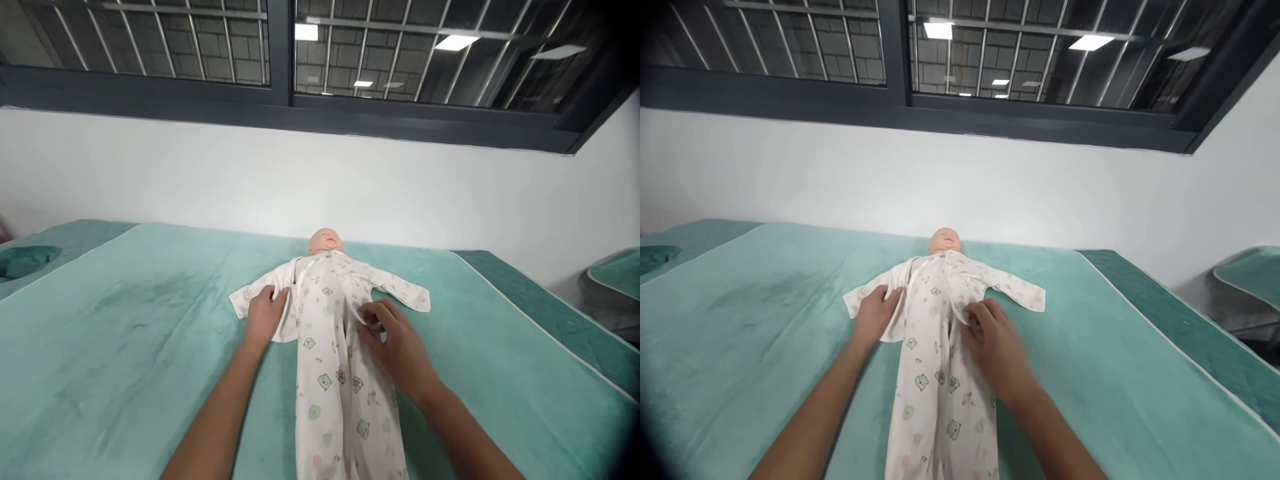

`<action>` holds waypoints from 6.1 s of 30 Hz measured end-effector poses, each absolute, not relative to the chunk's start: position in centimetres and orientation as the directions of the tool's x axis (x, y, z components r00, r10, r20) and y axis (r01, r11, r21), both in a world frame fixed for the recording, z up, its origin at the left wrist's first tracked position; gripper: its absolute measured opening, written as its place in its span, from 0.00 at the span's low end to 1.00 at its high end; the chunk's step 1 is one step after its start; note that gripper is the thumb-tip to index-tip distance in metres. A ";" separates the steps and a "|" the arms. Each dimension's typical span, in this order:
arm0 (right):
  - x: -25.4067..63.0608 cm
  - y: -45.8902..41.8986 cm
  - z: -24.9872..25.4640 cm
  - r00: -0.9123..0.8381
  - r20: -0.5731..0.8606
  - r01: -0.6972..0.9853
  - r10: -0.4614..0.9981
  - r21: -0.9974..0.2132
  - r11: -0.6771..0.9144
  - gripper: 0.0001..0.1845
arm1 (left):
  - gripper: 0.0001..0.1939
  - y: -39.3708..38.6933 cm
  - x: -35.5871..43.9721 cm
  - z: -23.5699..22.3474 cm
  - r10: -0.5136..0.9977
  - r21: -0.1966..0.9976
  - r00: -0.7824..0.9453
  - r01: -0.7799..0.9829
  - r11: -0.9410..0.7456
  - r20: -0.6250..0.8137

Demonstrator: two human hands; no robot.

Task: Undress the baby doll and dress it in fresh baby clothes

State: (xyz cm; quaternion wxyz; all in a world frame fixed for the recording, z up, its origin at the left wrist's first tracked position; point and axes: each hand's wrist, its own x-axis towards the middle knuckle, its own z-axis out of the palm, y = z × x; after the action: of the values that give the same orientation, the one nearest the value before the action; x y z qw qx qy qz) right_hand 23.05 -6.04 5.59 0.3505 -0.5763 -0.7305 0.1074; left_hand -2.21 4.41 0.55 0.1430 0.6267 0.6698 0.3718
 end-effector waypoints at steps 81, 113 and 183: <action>21.4 9.6 6.5 0.190 0.335 0.387 0.923 -0.890 0.243 0.09 | 0.07 11.5 7.2 8.4 0.976 0.884 0.036 0.417 -0.211 0.216; 21.7 9.2 5.8 0.126 0.452 0.441 0.883 -0.823 0.358 0.09 | 0.11 11.2 8.1 8.1 0.960 0.887 0.109 0.367 -0.281 0.258; 22.5 4.2 7.7 0.019 0.174 0.259 0.985 -0.952 0.163 0.07 | 0.12 5.6 6.4 8.3 0.955 0.926 0.170 0.251 -0.282 0.245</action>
State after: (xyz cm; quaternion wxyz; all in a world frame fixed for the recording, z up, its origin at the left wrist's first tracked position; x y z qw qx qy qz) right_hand 22.52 4.17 7.65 0.4821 -0.5261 -0.5910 0.3761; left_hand 6.36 5.64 8.26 0.3873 0.6594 0.4572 0.4540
